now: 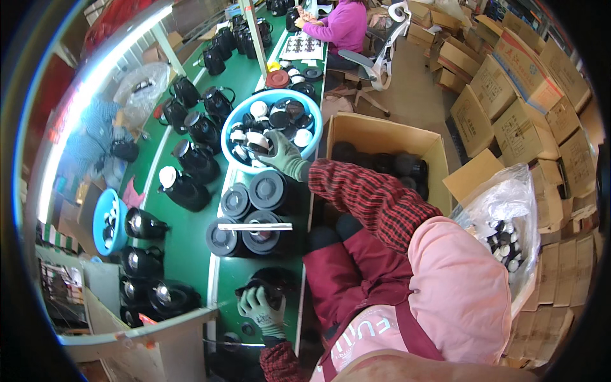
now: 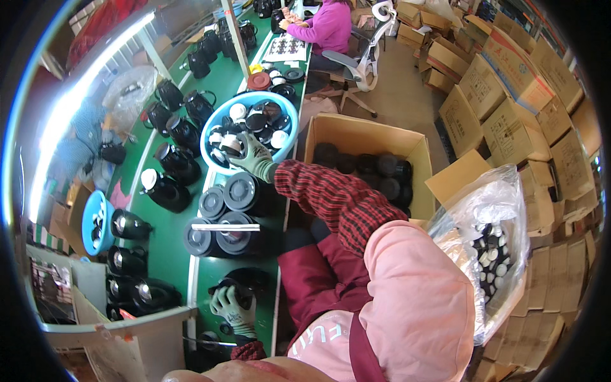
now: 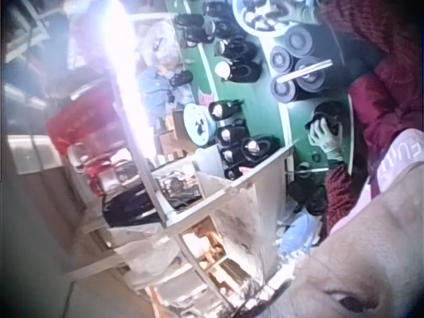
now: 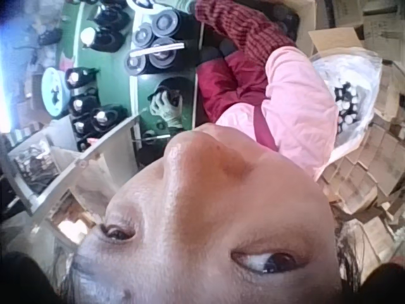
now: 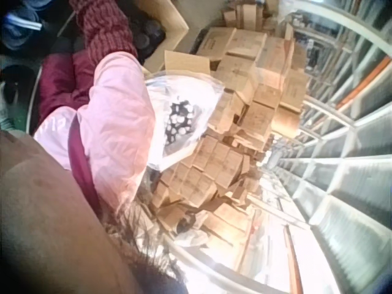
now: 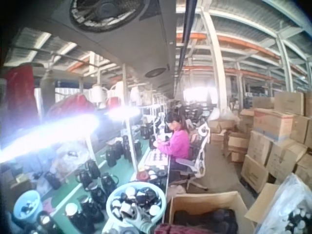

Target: The person assembles black kettles by inserting metal strainers and attaching lids. They handle each kettle one at a time, placing completed units on the table and retrieving new ones from a nearby box.

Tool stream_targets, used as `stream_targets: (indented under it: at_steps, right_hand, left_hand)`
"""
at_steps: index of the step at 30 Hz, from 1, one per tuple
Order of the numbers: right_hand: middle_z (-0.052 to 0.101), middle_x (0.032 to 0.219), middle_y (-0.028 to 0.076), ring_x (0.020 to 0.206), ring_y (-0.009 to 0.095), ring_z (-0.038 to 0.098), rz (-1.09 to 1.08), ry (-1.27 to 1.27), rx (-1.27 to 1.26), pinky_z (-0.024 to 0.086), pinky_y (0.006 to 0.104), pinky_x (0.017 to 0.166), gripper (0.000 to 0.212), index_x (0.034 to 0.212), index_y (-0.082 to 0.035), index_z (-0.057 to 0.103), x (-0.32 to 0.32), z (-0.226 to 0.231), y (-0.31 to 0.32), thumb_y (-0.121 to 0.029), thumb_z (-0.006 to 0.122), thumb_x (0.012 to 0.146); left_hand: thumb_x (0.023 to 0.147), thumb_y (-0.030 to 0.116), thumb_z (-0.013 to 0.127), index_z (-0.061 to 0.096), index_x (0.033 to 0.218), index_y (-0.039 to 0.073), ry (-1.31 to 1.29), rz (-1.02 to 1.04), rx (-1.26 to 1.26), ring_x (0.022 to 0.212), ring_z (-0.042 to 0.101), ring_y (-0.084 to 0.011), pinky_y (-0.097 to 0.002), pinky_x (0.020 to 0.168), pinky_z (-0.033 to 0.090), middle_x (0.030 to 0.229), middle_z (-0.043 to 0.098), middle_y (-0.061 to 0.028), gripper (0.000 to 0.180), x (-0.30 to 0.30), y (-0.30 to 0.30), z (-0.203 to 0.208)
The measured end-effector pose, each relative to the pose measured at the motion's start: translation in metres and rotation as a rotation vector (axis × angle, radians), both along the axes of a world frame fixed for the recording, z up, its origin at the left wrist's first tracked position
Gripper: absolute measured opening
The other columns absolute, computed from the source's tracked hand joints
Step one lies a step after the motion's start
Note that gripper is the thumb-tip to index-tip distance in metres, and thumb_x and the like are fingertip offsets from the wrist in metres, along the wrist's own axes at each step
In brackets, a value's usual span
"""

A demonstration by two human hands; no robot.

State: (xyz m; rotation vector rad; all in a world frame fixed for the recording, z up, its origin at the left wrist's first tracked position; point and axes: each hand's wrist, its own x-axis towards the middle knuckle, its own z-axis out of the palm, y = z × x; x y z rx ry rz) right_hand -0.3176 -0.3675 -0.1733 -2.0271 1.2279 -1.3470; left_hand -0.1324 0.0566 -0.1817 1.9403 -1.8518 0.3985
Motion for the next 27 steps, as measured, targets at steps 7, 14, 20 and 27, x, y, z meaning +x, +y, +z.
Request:
stream_targets:
  at_steps: [7, 14, 20, 27]
  right_hand:
    - [0.064, 0.126, 0.009, 0.112, 0.019, 0.063, 0.281, -0.686, 0.353, 0.052, 0.0339, 0.097, 0.044, 0.136, -0.003, 0.057, -0.086, 0.035, 0.177, -0.018, 0.07, 0.097]
    - [0.063, 0.117, 0.007, 0.106, 0.017, 0.063, 0.443, -0.487, 0.46, 0.054, 0.0325, 0.092, 0.041, 0.136, -0.002, 0.051, -0.116, 0.054, 0.294, -0.014, 0.064, 0.099]
    - [0.063, 0.1, 0.008, 0.075, 0.014, 0.065, 0.584, -0.506, 1.126, 0.057, 0.0282, 0.062, 0.033, 0.121, -0.003, 0.055, -0.079, 0.039, 0.34, -0.016, 0.073, 0.096]
    - [0.065, 0.079, 0.006, 0.065, 0.011, 0.062, 0.701, -0.081, 1.191, 0.05, 0.0275, 0.057, 0.043, 0.107, -0.004, 0.058, -0.034, 0.052, 0.368, -0.037, 0.081, 0.09]
  left_hand:
    - [0.077, 0.032, 0.085, 0.056, 0.143, 0.008, 0.046, 0.025, 0.202, 0.135, 0.052, -0.03, -0.0595, 0.118, 0.03, 0.141, 0.059, -0.0118, 0.076, -0.014, 0.021, 0.018]
    - [0.074, 0.039, 0.086, 0.06, 0.134, 0.014, 0.145, 0.038, 0.122, 0.131, 0.052, -0.0262, -0.0549, 0.117, 0.029, 0.127, 0.06, -0.0056, 0.07, -0.014, 0.01, 0.023]
    - [0.074, 0.032, 0.088, 0.047, 0.151, 0.01, 0.519, -0.012, 0.03, 0.133, 0.049, -0.0355, -0.0502, 0.112, 0.036, 0.144, 0.051, -0.0158, 0.09, -0.037, 0.051, 0.092]
    - [0.056, 0.018, 0.095, 0.047, 0.154, 0.017, 0.465, -0.098, 0.404, 0.13, 0.052, -0.0357, -0.0447, 0.106, 0.048, 0.143, 0.05, -0.0145, 0.109, -0.047, 0.063, 0.113]
